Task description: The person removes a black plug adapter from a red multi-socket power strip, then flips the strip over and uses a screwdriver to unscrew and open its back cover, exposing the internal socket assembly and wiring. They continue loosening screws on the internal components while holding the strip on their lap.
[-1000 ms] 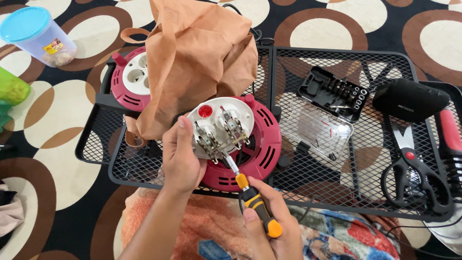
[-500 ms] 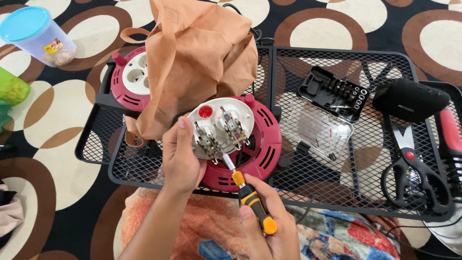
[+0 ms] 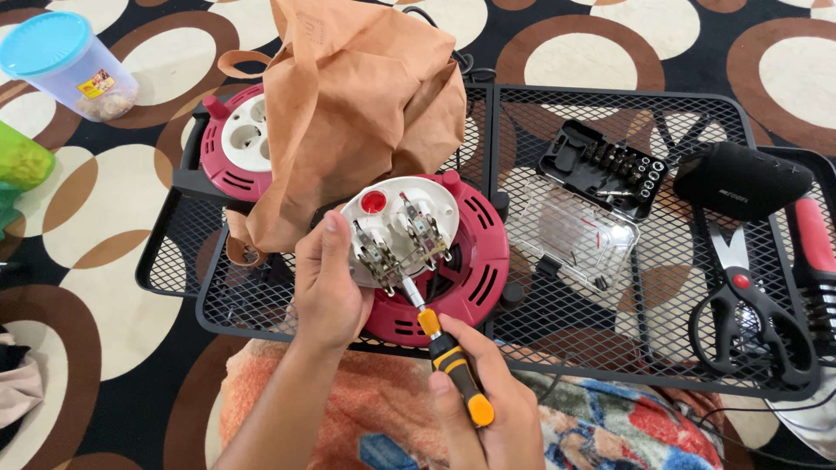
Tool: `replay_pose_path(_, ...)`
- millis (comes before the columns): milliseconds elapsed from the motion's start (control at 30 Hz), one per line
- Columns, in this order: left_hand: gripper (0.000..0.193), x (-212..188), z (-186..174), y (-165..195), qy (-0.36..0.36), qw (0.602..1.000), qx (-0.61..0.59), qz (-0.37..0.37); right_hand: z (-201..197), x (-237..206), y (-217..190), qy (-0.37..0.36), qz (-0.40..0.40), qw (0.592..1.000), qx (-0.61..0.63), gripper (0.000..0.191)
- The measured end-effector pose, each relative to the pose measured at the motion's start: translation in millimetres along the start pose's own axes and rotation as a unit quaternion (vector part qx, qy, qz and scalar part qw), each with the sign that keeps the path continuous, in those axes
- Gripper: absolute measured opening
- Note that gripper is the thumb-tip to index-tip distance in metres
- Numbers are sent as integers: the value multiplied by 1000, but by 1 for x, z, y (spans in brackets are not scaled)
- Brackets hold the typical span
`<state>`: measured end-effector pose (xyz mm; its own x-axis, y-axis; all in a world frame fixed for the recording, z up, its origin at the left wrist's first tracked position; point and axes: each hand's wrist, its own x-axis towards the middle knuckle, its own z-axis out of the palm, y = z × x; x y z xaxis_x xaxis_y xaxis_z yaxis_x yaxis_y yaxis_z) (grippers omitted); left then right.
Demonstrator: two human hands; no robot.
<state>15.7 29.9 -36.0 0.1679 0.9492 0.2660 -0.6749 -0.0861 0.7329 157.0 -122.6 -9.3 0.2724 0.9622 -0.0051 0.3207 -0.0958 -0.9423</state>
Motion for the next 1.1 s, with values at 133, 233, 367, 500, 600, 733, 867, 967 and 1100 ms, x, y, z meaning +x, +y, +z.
replay_pose_path(133, 47, 0, 0, 0, 3, 1000, 5, 0, -4, 1, -4, -14, -39, 998, -38, 47)
replay_pose_path(233, 47, 0, 0, 0, -3, 1000, 6, 1, -5, 2, -6, -15, -96, 993, -69, 46)
replay_pose_path(367, 48, -1, 0, 1, -10, 1000, 3, -1, -6, 5, -8, 7, -260, 959, -112, 44)
replay_pose_path(500, 48, 0, 0, 0, -6, 1000, 4, -2, -9, 8, -12, -14, -260, 950, -170, 54)
replay_pose_path(600, 47, 0, 0, 0, -10, 1000, 11, 0, -15, 9, -13, -46, -239, 937, -251, 63)
replay_pose_path(733, 47, 0, -1, -1, -21, 1000, 15, -1, -17, 10, -14, -43, -261, 940, -217, 68)
replay_pose_path(867, 47, -1, -3, 1, -30, 999, 9, -11, -17, 12, -15, -25, -280, 941, -190, 64)
replay_pose_path(967, 46, -1, -1, 0, -48, 999, 20, 7, -21, 15, -16, -53, -280, 930, -232, 71)
replay_pose_path(1100, 45, 0, 2, 1, -36, 999, 23, 5, -27, 21, -18, -39, -338, 888, -309, 74)
